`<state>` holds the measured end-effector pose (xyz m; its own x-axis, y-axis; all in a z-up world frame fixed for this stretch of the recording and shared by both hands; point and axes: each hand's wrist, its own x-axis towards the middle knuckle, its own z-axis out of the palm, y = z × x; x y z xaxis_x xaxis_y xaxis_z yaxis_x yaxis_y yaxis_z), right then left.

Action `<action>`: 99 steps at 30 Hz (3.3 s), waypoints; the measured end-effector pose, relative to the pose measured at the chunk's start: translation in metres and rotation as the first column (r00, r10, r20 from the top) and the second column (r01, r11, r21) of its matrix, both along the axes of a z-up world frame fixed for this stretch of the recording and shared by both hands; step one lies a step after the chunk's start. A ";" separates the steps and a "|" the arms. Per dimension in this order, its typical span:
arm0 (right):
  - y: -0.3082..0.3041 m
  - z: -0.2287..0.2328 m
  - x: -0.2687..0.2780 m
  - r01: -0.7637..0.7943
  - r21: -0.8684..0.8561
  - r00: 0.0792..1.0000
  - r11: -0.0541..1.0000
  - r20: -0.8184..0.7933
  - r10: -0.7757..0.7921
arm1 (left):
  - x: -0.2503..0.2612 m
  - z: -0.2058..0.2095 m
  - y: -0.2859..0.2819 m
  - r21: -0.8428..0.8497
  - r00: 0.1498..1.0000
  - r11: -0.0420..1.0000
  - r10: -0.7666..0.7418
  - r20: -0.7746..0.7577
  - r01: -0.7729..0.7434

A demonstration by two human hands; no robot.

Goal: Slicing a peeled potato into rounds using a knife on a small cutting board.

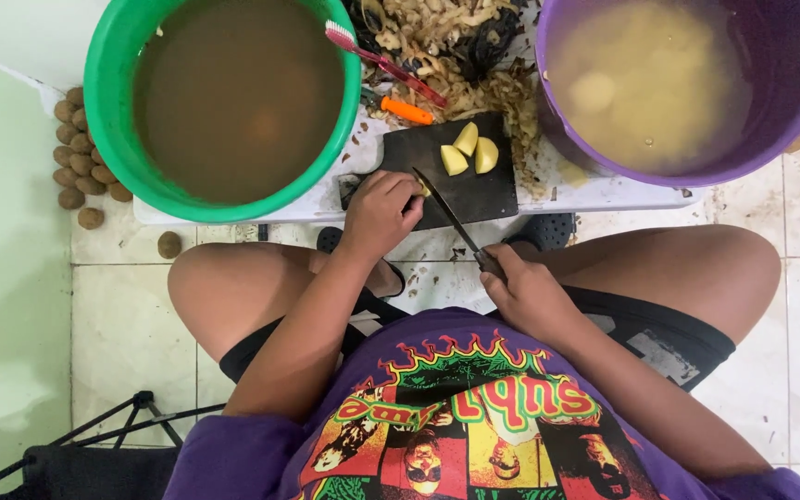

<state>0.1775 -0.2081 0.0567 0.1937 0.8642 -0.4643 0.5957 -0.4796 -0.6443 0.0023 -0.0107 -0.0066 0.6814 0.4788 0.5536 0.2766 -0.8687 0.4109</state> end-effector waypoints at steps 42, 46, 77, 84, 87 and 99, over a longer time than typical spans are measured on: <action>-0.028 -0.044 0.013 -0.199 0.087 0.792 0.976 0.601 0.108 | -0.001 -0.003 -0.015 -0.059 0.996 0.995 -0.074 0.052 0.077; -0.027 -0.051 0.012 -0.191 0.120 0.789 0.974 0.609 0.079 | 0.008 0.008 -0.031 -0.366 0.989 0.921 -0.104 0.106 0.136; -0.014 -0.044 0.014 -0.074 0.113 0.982 0.991 0.182 0.053 | -0.006 0.003 -0.006 -0.158 0.992 0.982 0.095 -0.088 -0.108; -0.008 -0.044 0.013 -0.118 0.048 0.977 0.992 0.187 0.107 | -0.002 -0.011 0.007 0.148 1.000 0.989 0.001 -0.024 0.002; -0.007 -0.038 0.014 -0.107 -0.004 0.982 0.994 0.155 0.107 | -0.002 -0.017 0.010 0.168 1.000 0.986 0.001 -0.007 0.000; -0.012 -0.019 0.015 -0.071 -0.026 0.994 0.997 0.078 0.072 | -0.001 -0.001 0.007 0.143 0.999 0.990 -0.024 0.046 0.017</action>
